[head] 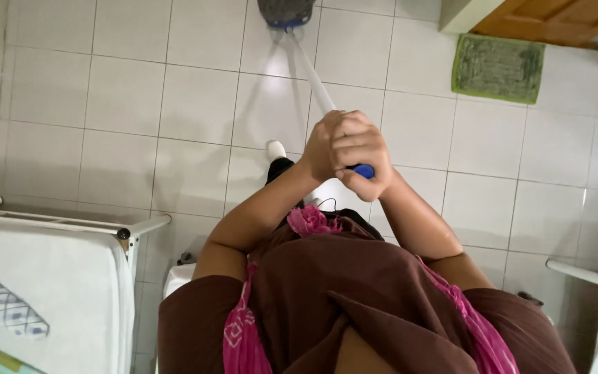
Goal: Mopping the tiled floor in a room with two beds.
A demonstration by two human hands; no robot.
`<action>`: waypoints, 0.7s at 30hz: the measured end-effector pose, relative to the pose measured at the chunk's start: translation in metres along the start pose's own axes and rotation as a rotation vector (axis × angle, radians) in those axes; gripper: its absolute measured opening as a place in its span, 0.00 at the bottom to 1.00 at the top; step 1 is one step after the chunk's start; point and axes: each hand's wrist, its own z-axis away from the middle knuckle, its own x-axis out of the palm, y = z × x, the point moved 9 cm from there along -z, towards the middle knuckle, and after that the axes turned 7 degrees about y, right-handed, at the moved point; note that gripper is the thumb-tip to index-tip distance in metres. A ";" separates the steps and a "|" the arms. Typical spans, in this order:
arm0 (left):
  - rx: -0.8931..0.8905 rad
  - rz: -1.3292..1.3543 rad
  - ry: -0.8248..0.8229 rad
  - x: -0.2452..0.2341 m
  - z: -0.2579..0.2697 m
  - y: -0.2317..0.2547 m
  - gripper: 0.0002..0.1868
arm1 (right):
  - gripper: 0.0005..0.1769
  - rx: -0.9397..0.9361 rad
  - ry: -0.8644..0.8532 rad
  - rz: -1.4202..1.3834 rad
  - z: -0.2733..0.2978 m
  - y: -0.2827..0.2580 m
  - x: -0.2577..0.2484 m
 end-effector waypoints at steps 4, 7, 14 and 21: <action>0.063 0.031 0.077 -0.011 0.002 -0.019 0.11 | 0.03 -0.032 0.013 -0.047 -0.001 0.021 0.019; 0.069 0.090 0.134 -0.026 -0.011 -0.037 0.10 | 0.02 -0.049 0.030 -0.089 -0.014 0.034 0.027; 0.092 0.115 0.179 -0.044 -0.040 -0.111 0.11 | 0.04 0.008 0.000 -0.055 -0.064 0.096 0.040; 0.103 0.128 0.181 -0.063 -0.095 -0.219 0.11 | 0.03 0.011 -0.006 -0.017 -0.139 0.194 0.047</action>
